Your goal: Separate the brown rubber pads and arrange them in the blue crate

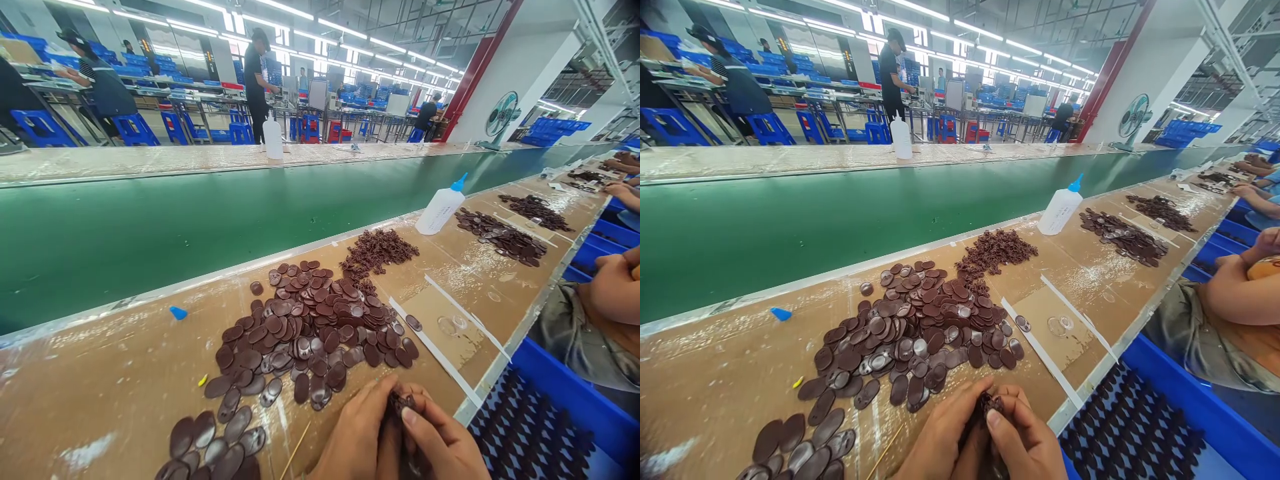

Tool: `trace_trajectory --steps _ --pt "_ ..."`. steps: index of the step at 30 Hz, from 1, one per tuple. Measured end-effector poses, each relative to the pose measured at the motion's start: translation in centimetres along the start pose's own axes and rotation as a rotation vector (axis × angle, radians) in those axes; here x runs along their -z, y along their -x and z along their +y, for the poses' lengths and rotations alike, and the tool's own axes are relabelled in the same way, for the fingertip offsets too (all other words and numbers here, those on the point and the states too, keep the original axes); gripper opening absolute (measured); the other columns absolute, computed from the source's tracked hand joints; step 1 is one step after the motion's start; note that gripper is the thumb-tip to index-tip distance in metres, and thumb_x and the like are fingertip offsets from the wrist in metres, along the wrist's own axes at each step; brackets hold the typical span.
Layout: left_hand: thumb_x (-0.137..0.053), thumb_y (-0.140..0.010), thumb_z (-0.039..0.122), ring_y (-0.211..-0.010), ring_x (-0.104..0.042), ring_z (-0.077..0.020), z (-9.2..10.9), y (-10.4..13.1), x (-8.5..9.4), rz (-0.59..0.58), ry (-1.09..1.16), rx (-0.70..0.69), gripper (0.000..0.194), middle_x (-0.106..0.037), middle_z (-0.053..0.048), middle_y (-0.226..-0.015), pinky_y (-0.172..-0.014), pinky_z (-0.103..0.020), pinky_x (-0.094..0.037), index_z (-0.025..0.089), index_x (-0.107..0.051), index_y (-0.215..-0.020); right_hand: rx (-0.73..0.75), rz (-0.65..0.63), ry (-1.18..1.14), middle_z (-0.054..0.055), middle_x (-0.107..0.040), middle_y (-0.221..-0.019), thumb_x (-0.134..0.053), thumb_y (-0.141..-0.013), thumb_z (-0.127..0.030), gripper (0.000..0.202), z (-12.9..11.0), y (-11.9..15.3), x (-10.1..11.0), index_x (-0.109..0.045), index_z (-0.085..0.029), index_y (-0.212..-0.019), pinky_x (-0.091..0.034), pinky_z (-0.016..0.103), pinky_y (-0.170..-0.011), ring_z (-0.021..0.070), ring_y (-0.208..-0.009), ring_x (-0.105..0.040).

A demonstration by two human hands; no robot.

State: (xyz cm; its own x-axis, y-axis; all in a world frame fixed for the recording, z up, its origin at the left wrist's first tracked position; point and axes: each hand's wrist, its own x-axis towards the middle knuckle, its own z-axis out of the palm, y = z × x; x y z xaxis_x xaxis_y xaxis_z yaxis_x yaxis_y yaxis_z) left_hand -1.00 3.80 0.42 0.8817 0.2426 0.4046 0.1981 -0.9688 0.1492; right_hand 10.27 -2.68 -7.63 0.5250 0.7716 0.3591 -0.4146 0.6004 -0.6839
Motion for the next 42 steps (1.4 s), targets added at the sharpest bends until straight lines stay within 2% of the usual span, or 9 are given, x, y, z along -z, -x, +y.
trace_trajectory --steps 3,9,13,18,23,27,32,36,42 --pt "-0.034 -0.1 0.037 -0.134 -0.045 -0.0179 -0.4 0.2 -0.2 -0.038 -0.001 0.01 0.056 -0.046 -0.011 -0.143 -0.113 -0.034 -0.039 0.008 -0.041 -0.147 -0.011 -0.09 0.018 0.011 -0.052 -0.101 -0.068 -0.082 -0.051 0.041 0.5 -0.5 1.0 -0.07 -0.011 -0.089 -0.047 0.021 -0.079 0.0154 -0.09 -0.053" --pt "-0.031 -0.097 0.04 -0.134 -0.044 -0.0225 -0.2 0.0 -0.2 -0.099 0.034 0.065 0.062 -0.045 -0.015 -0.143 -0.113 -0.041 -0.039 0.004 -0.041 -0.146 -0.05 -0.095 0.019 0.008 -0.048 -0.096 -0.066 -0.083 -0.051 0.04 1.1 -0.9 1.6 -0.069 -0.012 -0.088 -0.042 0.018 -0.061 0.0085 -0.068 -0.046" --pt "-0.033 -0.092 0.034 -0.127 -0.052 -0.0262 0.8 -0.5 0.0 0.022 0.109 0.042 0.061 -0.053 -0.02 -0.133 -0.107 -0.047 -0.043 -0.001 -0.049 -0.139 -0.085 -0.085 0.008 0.006 -0.045 -0.086 -0.066 -0.083 -0.051 0.04 1.0 -0.8 1.6 -0.067 -0.012 -0.086 -0.041 0.018 -0.058 0.0079 -0.064 -0.044" --pt "-0.031 -0.091 0.034 -0.132 -0.046 -0.0315 1.2 -0.7 0.5 -0.104 0.123 0.104 0.066 -0.047 -0.023 -0.138 -0.109 -0.053 -0.037 -0.005 -0.044 -0.142 -0.097 -0.097 -0.007 0.005 -0.047 -0.079 -0.066 -0.083 -0.051 0.039 0.9 -0.7 1.7 -0.067 -0.013 -0.089 -0.039 0.019 -0.056 0.0082 -0.061 -0.045" --pt "-0.037 -0.091 0.028 -0.122 -0.055 -0.027 1.0 -0.6 0.2 0.046 0.165 0.001 0.057 -0.055 -0.021 -0.129 -0.105 -0.046 -0.045 -0.004 -0.05 -0.136 -0.066 -0.059 -0.018 0.005 -0.047 -0.082 -0.069 -0.081 -0.05 0.038 1.1 -0.7 1.7 -0.067 -0.013 -0.091 -0.042 0.02 -0.058 0.0091 -0.064 -0.046" --pt "-0.032 -0.09 0.032 -0.127 -0.051 -0.0331 1.1 -0.5 0.1 -0.032 0.124 0.047 0.064 -0.05 -0.025 -0.134 -0.105 -0.052 -0.041 -0.007 -0.047 -0.139 -0.073 -0.095 0.014 0.007 -0.047 -0.088 -0.067 -0.083 -0.05 0.04 1.2 -0.9 1.9 -0.067 -0.011 -0.087 -0.041 0.019 -0.058 0.0089 -0.065 -0.045" --pt "-0.037 -0.091 0.031 -0.125 -0.054 -0.0265 1.1 -0.3 -0.1 0.096 0.1 0.041 0.058 -0.054 -0.016 -0.133 -0.106 -0.045 -0.045 0.003 -0.051 -0.139 -0.074 -0.088 -0.026 0.008 -0.048 -0.096 -0.067 -0.084 -0.046 0.031 1.2 -0.8 1.8 -0.067 -0.016 -0.092 -0.046 0.023 -0.072 0.0135 -0.08 -0.05" --pt "-0.032 -0.09 0.036 -0.131 -0.047 -0.0308 1.1 -0.3 0.2 -0.069 0.122 0.103 0.066 -0.048 -0.02 -0.139 -0.108 -0.053 -0.039 -0.002 -0.044 -0.143 -0.057 -0.121 0.018 0.01 -0.049 -0.097 -0.066 -0.084 -0.05 0.037 1.3 -0.7 2.0 -0.068 -0.012 -0.085 -0.046 0.022 -0.069 0.0134 -0.077 -0.049" --pt "-0.034 -0.093 0.032 -0.127 -0.051 -0.0256 0.9 -0.3 0.1 0.004 0.108 0.015 0.06 -0.051 -0.018 -0.136 -0.107 -0.046 -0.043 0.0 -0.044 -0.143 -0.076 -0.058 -0.005 0.008 -0.049 -0.088 -0.069 -0.081 -0.05 0.041 1.0 -0.8 1.8 -0.068 -0.01 -0.089 -0.044 0.019 -0.064 0.0106 -0.072 -0.047"
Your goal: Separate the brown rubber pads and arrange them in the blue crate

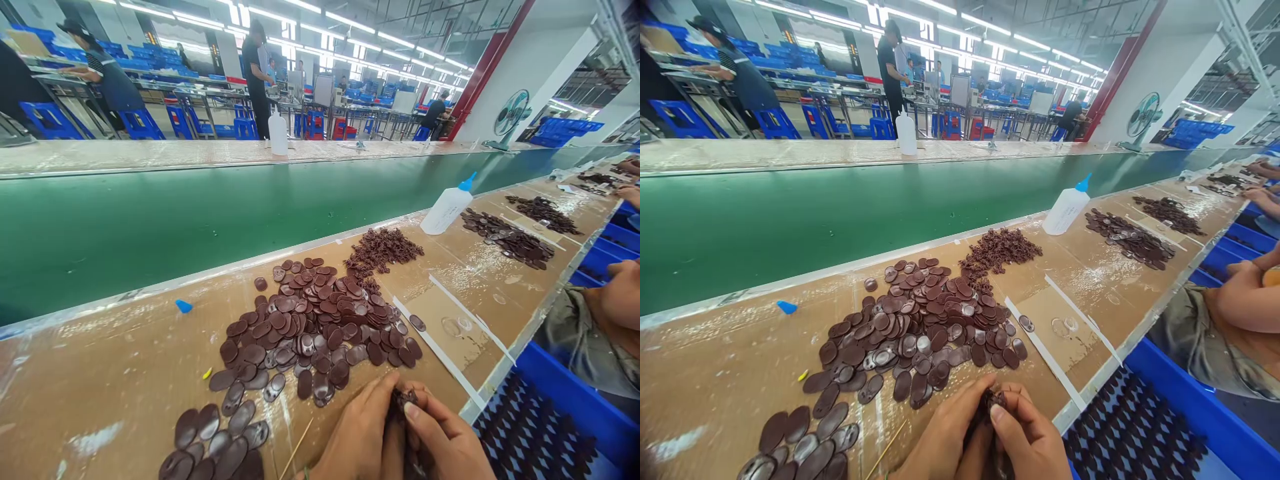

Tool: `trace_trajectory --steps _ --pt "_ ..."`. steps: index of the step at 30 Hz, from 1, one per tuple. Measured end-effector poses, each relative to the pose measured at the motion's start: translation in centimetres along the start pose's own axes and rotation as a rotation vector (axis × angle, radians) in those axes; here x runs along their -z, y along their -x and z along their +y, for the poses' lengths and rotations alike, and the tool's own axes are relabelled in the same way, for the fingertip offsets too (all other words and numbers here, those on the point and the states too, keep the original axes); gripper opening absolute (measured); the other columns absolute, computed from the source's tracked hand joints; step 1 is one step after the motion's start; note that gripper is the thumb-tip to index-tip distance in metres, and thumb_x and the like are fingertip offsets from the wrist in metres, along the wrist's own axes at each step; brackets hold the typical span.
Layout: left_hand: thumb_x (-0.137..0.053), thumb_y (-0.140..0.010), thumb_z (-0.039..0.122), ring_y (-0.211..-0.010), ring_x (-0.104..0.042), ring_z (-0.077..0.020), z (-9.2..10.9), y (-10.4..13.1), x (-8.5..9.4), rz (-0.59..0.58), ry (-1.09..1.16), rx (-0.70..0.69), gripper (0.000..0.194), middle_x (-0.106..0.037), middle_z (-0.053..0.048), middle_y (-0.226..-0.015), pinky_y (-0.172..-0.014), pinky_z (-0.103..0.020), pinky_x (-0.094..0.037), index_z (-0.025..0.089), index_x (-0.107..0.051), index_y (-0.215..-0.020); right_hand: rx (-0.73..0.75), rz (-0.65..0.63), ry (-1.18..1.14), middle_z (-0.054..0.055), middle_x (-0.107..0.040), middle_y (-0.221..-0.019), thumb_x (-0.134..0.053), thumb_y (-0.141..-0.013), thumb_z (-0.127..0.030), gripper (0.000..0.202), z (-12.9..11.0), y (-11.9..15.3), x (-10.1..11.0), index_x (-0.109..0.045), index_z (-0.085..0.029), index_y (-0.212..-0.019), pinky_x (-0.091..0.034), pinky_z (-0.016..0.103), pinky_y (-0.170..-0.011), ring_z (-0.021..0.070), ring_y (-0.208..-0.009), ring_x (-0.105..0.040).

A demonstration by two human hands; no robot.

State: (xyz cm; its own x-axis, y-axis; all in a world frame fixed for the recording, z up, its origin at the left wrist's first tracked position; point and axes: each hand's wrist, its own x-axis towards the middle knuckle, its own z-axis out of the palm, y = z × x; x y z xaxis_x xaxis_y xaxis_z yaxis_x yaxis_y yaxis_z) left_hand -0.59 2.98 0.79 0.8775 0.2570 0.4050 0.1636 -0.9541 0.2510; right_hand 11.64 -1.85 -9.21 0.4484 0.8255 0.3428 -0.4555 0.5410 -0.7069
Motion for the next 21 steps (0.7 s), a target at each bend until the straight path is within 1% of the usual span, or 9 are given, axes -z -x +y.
trace_trajectory --steps 2,6,7,10,11,12,14,18,21 --pt "-0.034 -0.09 0.032 -0.124 -0.054 -0.027 0.1 0.0 0.0 -0.005 0.029 0.026 0.062 -0.053 -0.021 -0.132 -0.106 -0.047 -0.044 -0.004 -0.046 -0.139 -0.002 -0.003 0.014 0.007 -0.048 -0.087 -0.07 -0.08 -0.051 0.042 -0.3 0.0 -0.4 -0.067 -0.01 -0.087 -0.041 0.017 -0.061 0.0078 -0.067 -0.044" --pt "-0.033 -0.094 0.032 -0.131 -0.047 -0.0256 0.1 0.0 0.1 -0.022 -0.036 0.015 0.06 -0.047 -0.018 -0.14 -0.11 -0.047 -0.04 0.001 -0.04 -0.146 0.015 0.088 0.004 0.006 -0.049 -0.086 -0.074 -0.074 -0.054 0.048 -0.8 0.2 -1.2 -0.067 -0.009 -0.087 -0.04 0.016 -0.057 0.0065 -0.063 -0.043" --pt "-0.033 -0.094 0.032 -0.132 -0.047 -0.0255 0.1 0.0 0.1 -0.027 -0.036 0.012 0.061 -0.046 -0.018 -0.141 -0.111 -0.047 -0.04 0.0 -0.04 -0.146 0.013 0.108 0.002 0.006 -0.049 -0.086 -0.074 -0.073 -0.054 0.048 -0.9 0.3 -1.3 -0.067 -0.009 -0.086 -0.04 0.016 -0.056 0.0068 -0.063 -0.043" --pt "-0.035 -0.09 0.029 -0.13 -0.049 -0.028 0.0 0.0 0.1 -0.038 0.031 0.029 0.063 -0.049 -0.021 -0.137 -0.11 -0.047 -0.04 -0.007 -0.043 -0.141 -0.012 0.064 0.007 0.006 -0.046 -0.082 -0.074 -0.074 -0.055 0.047 -1.1 0.6 -1.7 -0.066 -0.009 -0.084 -0.04 0.017 -0.059 0.0079 -0.065 -0.043" --pt "-0.034 -0.091 0.029 -0.13 -0.048 -0.0281 -0.1 0.0 0.1 -0.036 0.03 0.026 0.063 -0.048 -0.021 -0.138 -0.111 -0.047 -0.039 -0.007 -0.043 -0.141 -0.016 0.071 0.003 0.005 -0.046 -0.082 -0.075 -0.072 -0.056 0.049 -1.1 0.6 -1.8 -0.066 -0.009 -0.082 -0.039 0.016 -0.059 0.0074 -0.065 -0.043" --pt "-0.033 -0.093 0.03 -0.132 -0.046 -0.027 -0.3 0.1 0.0 -0.041 0.006 0.021 0.062 -0.047 -0.019 -0.14 -0.111 -0.047 -0.04 -0.004 -0.041 -0.144 -0.013 0.124 -0.009 0.005 -0.046 -0.082 -0.076 -0.07 -0.057 0.05 -1.2 0.7 -1.9 -0.065 -0.009 -0.081 -0.038 0.016 -0.059 0.0066 -0.064 -0.042" --pt "-0.031 -0.098 0.034 -0.135 -0.043 -0.0247 -0.6 0.2 -0.1 -0.045 -0.063 0.01 0.06 -0.043 -0.017 -0.144 -0.111 -0.045 -0.04 0.003 -0.037 -0.149 0.005 0.164 -0.006 0.005 -0.047 -0.084 -0.077 -0.068 -0.057 0.052 -1.3 0.6 -1.9 -0.064 -0.009 -0.081 -0.037 0.016 -0.056 0.0054 -0.061 -0.042" --pt "-0.032 -0.096 0.035 -0.132 -0.047 -0.0246 -0.6 0.4 -0.2 -0.019 -0.034 0.04 0.06 -0.046 -0.015 -0.142 -0.111 -0.044 -0.04 0.004 -0.039 -0.147 -0.012 0.041 0.046 0.006 -0.048 -0.086 -0.072 -0.076 -0.056 0.048 -1.3 0.5 -1.7 -0.064 -0.009 -0.084 -0.039 0.018 -0.058 0.008 -0.064 -0.044" --pt "-0.033 -0.097 0.036 -0.135 -0.043 -0.0208 -0.2 0.4 -0.1 -0.034 -0.042 0.076 0.06 -0.042 -0.01 -0.146 -0.115 -0.04 -0.037 0.01 -0.036 -0.15 -0.025 0.123 -0.014 0.005 -0.047 -0.087 -0.076 -0.07 -0.055 0.048 -1.6 0.6 -2.0 -0.063 -0.009 -0.079 -0.039 0.017 -0.06 0.0076 -0.067 -0.043"
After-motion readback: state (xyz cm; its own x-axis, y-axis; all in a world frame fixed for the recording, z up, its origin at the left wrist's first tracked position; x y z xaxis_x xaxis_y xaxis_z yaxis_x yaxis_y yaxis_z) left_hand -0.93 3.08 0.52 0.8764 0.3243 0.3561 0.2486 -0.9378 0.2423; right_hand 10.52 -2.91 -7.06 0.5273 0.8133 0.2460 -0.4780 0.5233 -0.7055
